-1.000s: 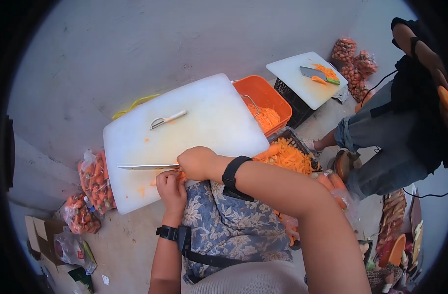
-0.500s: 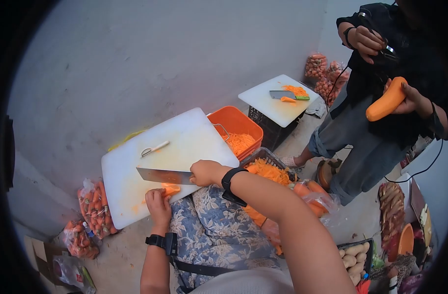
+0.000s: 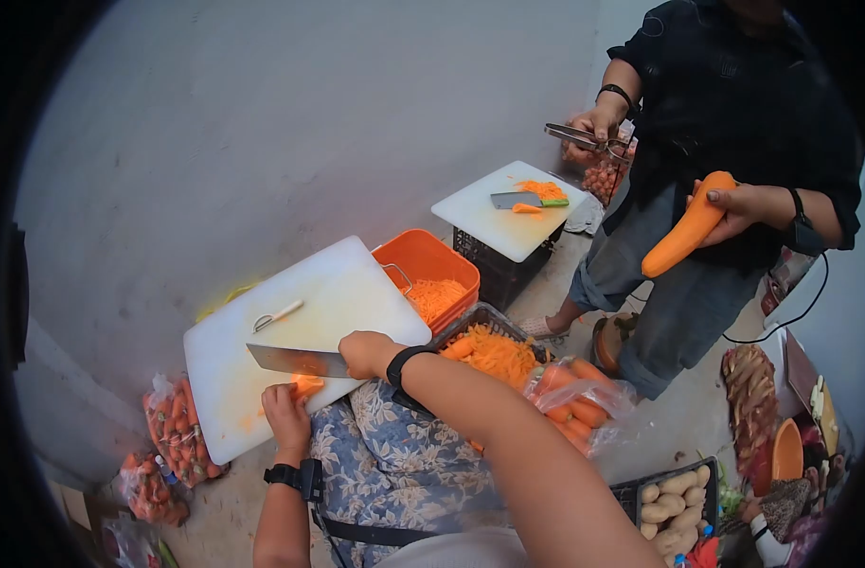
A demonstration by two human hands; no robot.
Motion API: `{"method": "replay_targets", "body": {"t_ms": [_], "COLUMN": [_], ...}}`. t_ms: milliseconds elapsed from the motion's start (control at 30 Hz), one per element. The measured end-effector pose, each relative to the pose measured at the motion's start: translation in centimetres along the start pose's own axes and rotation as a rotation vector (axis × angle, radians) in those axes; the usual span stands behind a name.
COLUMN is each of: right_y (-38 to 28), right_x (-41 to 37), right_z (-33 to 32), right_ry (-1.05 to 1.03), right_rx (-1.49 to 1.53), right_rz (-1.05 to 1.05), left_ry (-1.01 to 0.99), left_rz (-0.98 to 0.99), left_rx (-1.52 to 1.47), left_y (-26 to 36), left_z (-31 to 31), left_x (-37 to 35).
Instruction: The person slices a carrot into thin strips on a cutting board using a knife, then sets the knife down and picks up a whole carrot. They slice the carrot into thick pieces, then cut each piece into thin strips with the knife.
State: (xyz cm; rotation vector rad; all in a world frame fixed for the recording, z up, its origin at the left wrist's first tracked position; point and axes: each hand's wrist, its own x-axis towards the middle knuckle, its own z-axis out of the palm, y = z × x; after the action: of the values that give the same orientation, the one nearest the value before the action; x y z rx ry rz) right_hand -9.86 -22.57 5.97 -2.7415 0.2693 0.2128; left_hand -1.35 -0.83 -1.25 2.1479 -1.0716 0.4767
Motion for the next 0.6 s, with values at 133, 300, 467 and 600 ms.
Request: {"method": "replay_targets", "body": {"t_ms": [133, 300, 467, 600], "right_y": [-0.5, -0.1, -2.0, -3.8], "right_x": [-0.2, 0.6, 0.5, 0.9], "right_z": [-0.3, -0.3, -3.7, -4.8], "right_ry": [0.054, -0.014, -0.016, 0.043], "right_rx": [-0.008, 0.028, 0.047, -0.008], "right_rz": [0.017, 0.063, 0.041, 0.063], "left_ry": [0.019, -0.009, -0.057, -0.057], "left_rz": [0.011, -0.018, -0.003, -0.038], "left_rx": [0.035, 0.044, 0.094, 0.073], "left_y": [0.0, 0.6, 0.6, 1.2], "left_z": [0.1, -0.5, -0.8, -0.7], "left_x": [-0.2, -0.1, 0.5, 0.2]}}
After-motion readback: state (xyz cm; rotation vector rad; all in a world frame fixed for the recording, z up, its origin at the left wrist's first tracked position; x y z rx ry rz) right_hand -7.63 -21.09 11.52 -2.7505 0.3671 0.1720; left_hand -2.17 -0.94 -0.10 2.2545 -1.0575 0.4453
